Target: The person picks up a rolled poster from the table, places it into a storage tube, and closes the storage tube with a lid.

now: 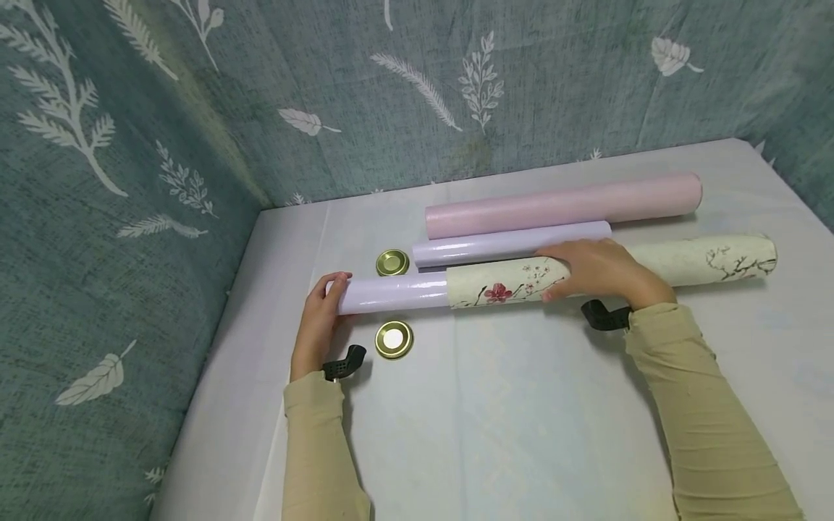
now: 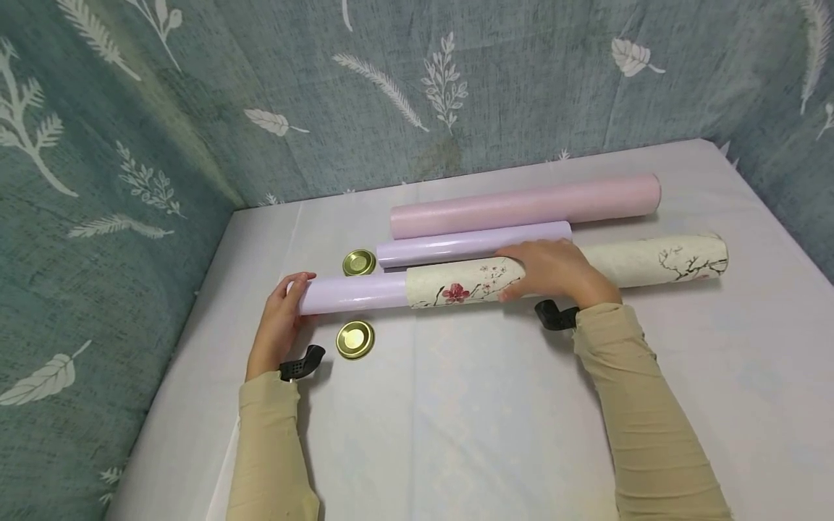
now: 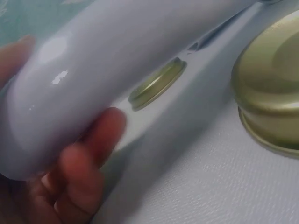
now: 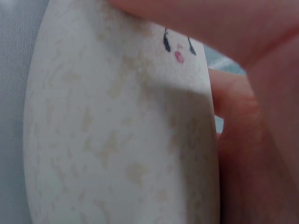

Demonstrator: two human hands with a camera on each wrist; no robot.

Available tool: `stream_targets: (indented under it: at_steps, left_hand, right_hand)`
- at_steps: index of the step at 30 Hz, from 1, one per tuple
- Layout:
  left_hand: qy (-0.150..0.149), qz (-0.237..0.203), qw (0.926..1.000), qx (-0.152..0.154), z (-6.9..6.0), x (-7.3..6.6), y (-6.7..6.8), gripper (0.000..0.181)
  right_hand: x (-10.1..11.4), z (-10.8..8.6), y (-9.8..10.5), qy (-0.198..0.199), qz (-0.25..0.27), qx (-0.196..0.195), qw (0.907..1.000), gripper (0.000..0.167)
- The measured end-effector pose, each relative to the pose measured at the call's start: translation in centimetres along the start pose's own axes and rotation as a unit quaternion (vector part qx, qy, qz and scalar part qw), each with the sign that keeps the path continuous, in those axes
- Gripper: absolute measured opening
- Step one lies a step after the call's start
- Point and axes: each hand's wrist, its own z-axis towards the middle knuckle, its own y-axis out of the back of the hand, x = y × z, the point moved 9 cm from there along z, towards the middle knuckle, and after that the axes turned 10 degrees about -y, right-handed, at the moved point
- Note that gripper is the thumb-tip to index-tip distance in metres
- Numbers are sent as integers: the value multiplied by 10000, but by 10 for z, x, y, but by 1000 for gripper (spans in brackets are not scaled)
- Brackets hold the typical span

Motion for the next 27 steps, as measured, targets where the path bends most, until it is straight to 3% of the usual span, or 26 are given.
stream_targets:
  at_steps: [4, 9, 14, 21, 27]
  left_hand:
    - [-42, -123, 9999, -71, 1, 2, 2, 41]
    - [-275, -630, 9976, 39, 1, -1, 2, 34]
    - [-367, -932, 9946, 256, -1, -4, 0, 41]
    - [-229, -972, 9945, 313, -2, -4, 1, 50]
    - [-87, -672, 9970, 370, -2, 0, -1, 48]
  right_hand:
    - [-2, 1, 0, -18, 23, 5, 10000, 79]
    - [-1, 2, 1, 22, 2, -30, 10000, 79]
    - [-1, 1, 2, 34, 16, -58, 10000, 79]
    - [1, 0, 2, 85, 2, -85, 9999, 77]
    - [1, 0, 2, 106, 16, -129, 9999, 75]
